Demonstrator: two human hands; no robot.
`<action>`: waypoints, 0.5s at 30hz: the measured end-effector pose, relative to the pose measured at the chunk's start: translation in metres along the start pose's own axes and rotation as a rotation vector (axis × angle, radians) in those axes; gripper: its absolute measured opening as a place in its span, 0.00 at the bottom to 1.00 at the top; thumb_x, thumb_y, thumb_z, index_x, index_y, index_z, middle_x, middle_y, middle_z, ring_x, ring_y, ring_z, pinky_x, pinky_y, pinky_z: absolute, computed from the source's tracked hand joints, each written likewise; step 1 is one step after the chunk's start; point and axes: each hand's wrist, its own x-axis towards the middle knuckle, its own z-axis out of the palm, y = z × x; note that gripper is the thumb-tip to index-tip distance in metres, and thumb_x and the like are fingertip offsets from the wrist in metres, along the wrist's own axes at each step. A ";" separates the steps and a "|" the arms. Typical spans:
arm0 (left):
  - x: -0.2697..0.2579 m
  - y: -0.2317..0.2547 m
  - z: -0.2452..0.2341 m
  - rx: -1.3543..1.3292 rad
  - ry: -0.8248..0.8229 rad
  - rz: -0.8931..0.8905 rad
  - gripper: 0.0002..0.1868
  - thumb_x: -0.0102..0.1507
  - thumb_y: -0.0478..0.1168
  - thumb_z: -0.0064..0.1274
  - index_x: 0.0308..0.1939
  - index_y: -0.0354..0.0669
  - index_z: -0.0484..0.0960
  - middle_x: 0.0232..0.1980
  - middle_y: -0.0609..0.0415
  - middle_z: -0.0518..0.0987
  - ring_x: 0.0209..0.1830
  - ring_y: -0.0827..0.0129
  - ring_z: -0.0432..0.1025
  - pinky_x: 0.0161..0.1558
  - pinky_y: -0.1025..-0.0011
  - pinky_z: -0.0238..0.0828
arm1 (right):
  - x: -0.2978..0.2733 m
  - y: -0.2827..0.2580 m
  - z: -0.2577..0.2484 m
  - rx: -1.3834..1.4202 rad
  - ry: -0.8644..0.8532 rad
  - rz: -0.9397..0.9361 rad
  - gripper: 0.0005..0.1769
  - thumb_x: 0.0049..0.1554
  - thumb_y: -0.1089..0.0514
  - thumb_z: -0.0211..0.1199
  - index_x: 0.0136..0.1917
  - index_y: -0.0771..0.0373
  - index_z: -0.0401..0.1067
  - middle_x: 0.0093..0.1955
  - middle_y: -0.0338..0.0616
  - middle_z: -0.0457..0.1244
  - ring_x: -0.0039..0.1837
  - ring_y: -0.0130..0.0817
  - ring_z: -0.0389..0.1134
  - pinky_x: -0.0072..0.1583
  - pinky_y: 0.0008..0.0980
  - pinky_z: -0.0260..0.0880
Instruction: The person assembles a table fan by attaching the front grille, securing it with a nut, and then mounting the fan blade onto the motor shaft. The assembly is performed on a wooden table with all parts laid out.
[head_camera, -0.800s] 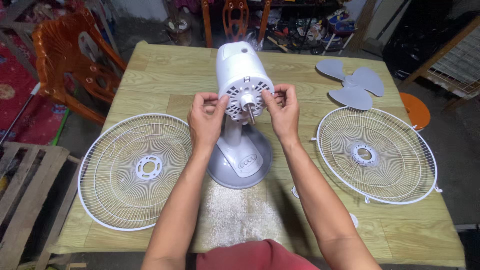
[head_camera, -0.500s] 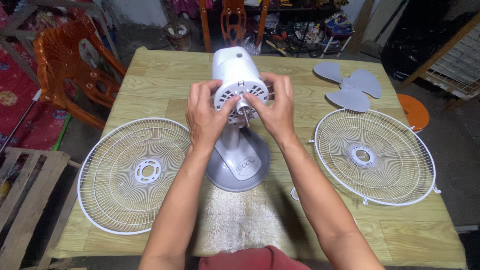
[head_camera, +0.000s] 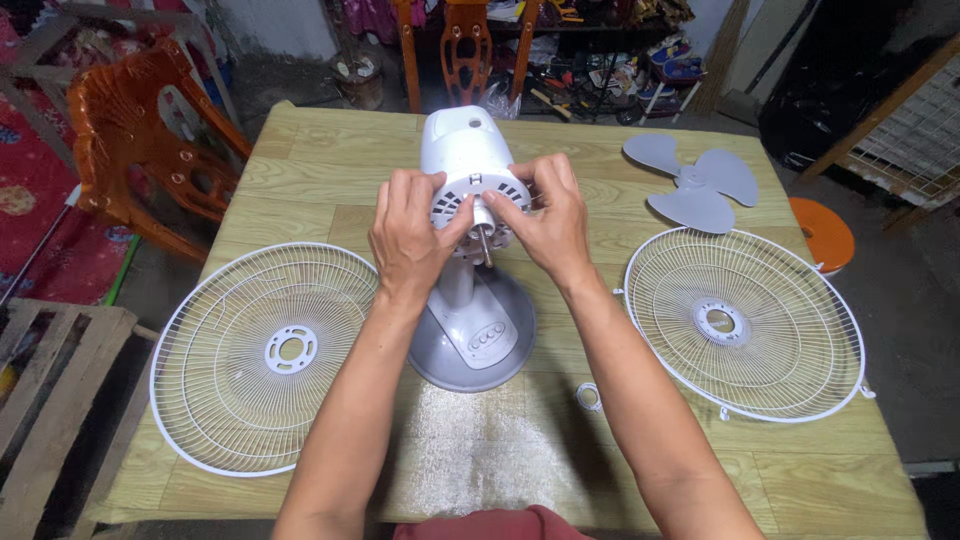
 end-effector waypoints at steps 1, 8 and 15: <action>0.002 0.000 -0.002 -0.006 -0.011 0.002 0.20 0.60 0.44 0.69 0.49 0.38 0.79 0.47 0.48 0.74 0.47 0.53 0.72 0.46 0.59 0.72 | 0.001 0.002 -0.002 0.036 -0.026 0.028 0.18 0.54 0.55 0.76 0.52 0.66 0.74 0.50 0.43 0.63 0.48 0.31 0.70 0.46 0.31 0.72; 0.013 0.007 -0.010 -0.080 -0.058 0.018 0.22 0.57 0.43 0.71 0.51 0.40 0.82 0.47 0.50 0.75 0.46 0.55 0.71 0.45 0.61 0.70 | 0.000 0.015 -0.004 0.216 -0.058 0.103 0.12 0.58 0.58 0.72 0.52 0.66 0.77 0.48 0.41 0.62 0.46 0.26 0.68 0.45 0.27 0.72; 0.028 0.003 -0.003 -0.107 -0.099 -0.074 0.14 0.56 0.41 0.71 0.41 0.43 0.84 0.44 0.52 0.77 0.46 0.58 0.72 0.46 0.61 0.70 | -0.002 0.018 0.003 0.169 0.026 0.107 0.12 0.57 0.58 0.73 0.45 0.68 0.74 0.44 0.42 0.63 0.43 0.27 0.69 0.43 0.27 0.70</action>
